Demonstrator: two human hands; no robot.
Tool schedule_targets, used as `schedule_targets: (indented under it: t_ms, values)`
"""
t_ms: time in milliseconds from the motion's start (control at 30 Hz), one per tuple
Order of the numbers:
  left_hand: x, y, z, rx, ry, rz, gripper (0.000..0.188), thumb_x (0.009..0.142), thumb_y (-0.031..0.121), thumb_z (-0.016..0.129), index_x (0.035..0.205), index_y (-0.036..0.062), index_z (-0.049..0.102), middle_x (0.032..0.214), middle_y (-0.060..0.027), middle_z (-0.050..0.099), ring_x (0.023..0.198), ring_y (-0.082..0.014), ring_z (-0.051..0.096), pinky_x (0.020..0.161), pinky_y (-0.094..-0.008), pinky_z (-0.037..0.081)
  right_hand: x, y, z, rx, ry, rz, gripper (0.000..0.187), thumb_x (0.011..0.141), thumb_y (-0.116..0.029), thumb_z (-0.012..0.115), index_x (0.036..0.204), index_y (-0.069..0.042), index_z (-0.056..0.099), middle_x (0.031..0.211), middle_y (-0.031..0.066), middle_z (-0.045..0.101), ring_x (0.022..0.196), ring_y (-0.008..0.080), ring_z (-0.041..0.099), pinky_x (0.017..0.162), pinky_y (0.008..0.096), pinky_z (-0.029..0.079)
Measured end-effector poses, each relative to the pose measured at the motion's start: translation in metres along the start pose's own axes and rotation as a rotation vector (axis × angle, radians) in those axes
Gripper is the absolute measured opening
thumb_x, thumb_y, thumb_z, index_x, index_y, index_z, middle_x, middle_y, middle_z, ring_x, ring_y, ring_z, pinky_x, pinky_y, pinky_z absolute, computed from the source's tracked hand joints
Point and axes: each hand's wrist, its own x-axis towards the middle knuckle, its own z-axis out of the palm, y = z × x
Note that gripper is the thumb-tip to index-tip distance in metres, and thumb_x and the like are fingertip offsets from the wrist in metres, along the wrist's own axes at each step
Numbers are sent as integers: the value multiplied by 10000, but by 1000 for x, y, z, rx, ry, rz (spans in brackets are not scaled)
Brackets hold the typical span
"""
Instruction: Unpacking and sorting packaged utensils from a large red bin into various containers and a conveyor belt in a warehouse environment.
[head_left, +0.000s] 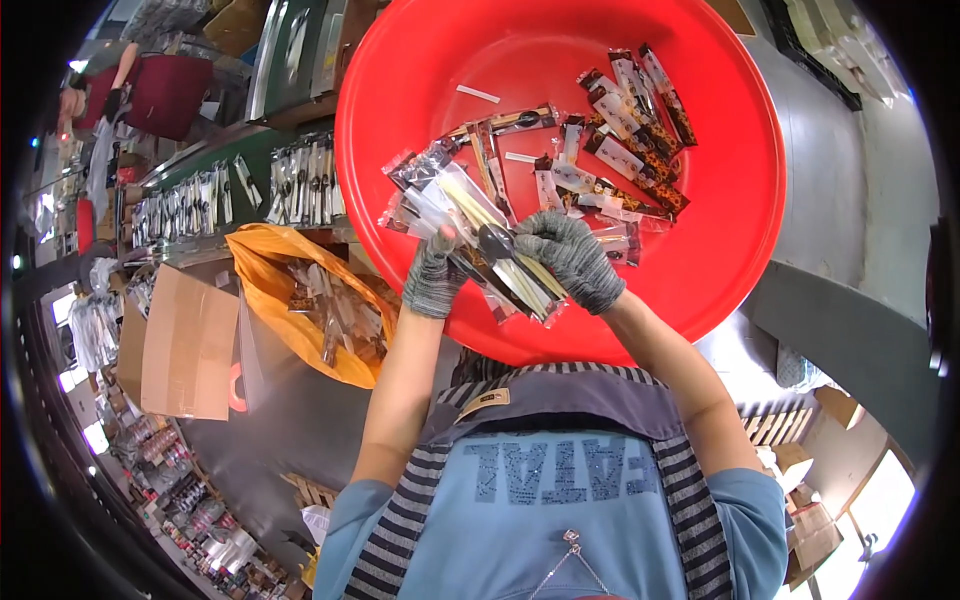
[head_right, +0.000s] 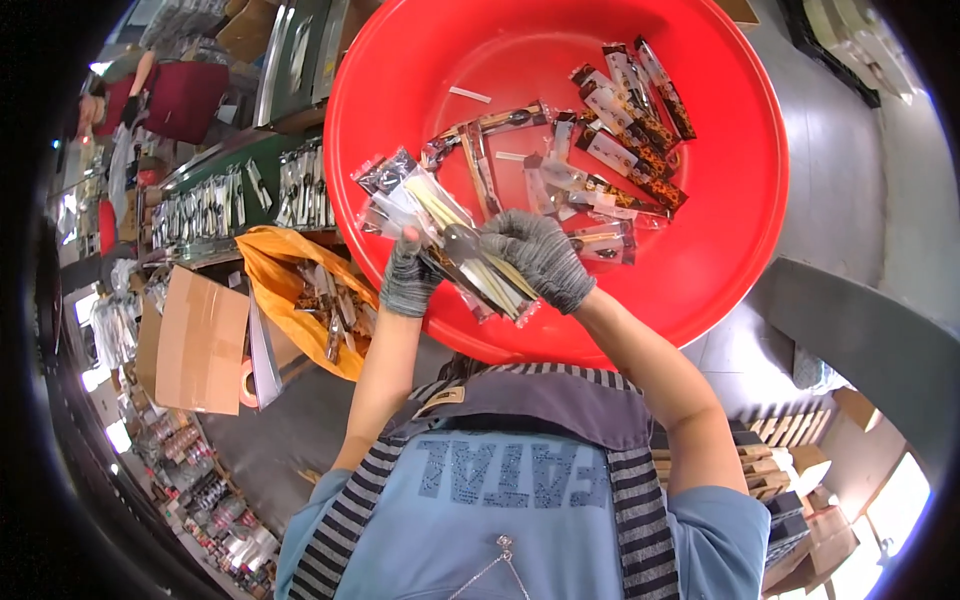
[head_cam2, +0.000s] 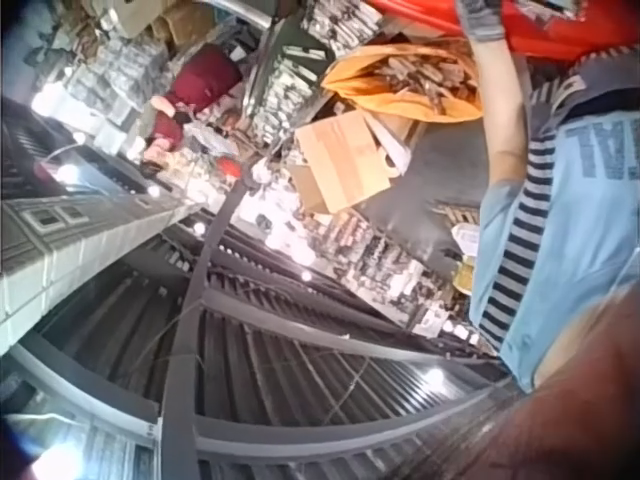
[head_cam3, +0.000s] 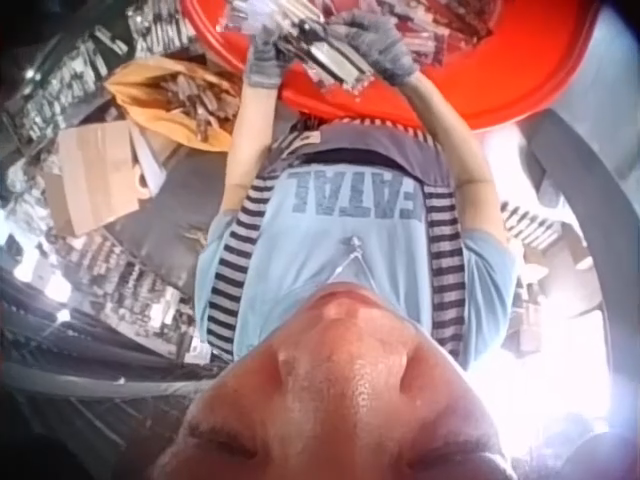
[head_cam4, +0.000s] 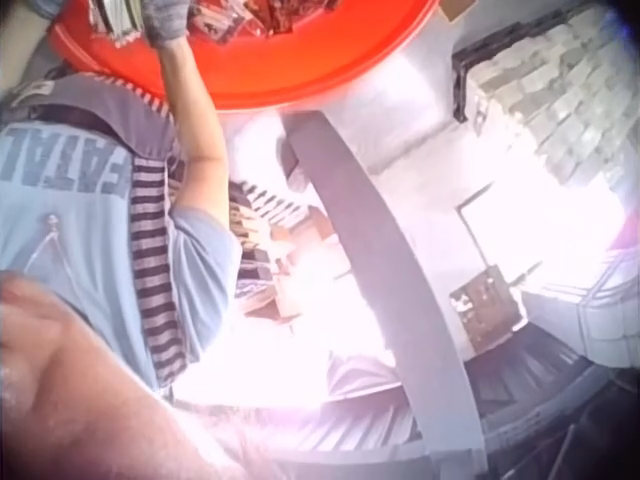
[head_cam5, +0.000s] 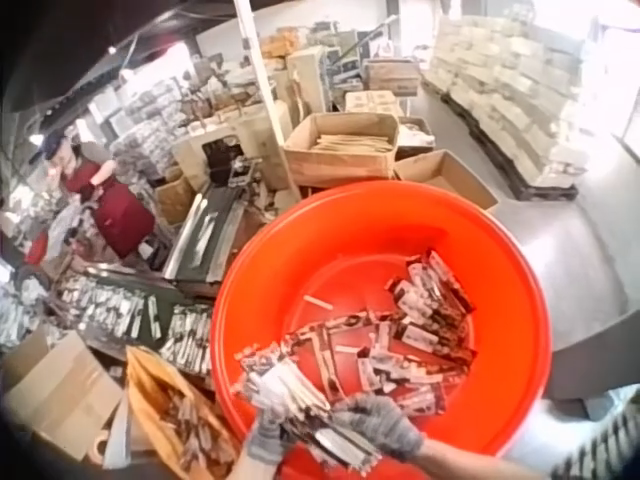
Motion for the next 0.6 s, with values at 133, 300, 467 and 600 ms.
schedule_targets:
  t_ms: [133, 300, 467, 600]
  values:
    - [-3, -2, 0, 281, 99, -26, 595, 682, 244, 744, 1140, 3, 450, 961, -142, 598, 805, -205, 608, 693, -296, 529, -4, 11, 17, 11, 21, -160, 147, 789, -122, 627, 864, 2, 599, 763, 39, 600, 722, 111, 555, 664, 239, 457]
    - [-22, 17, -9, 149, 145, -41, 372, 687, 139, 664, 995, 38, 481, 880, -173, 592, 790, -273, 607, 694, -364, 539, 18, 67, -32, -646, -134, -338, 128, 825, -121, 551, 865, -15, 611, 736, 101, 616, 678, 209, 593, 650, 322, 476]
    - [-37, 27, -21, 48, 113, 87, 297, 682, 174, 672, 909, 83, 504, 728, -67, 555, 718, -233, 532, 781, -392, 410, 83, 80, -132, -1309, 286, 171, 177, 781, -210, 548, 880, -83, 622, 908, 170, 609, 832, 310, 586, 709, 403, 461]
    - [-36, 26, -14, 8, 87, 105, 305, 671, 151, 693, 884, 73, 489, 707, -54, 539, 691, -212, 516, 725, -349, 409, 104, 106, -138, -1451, 468, -108, 235, 752, -225, 589, 934, -81, 624, 904, 184, 605, 840, 337, 578, 758, 408, 454]
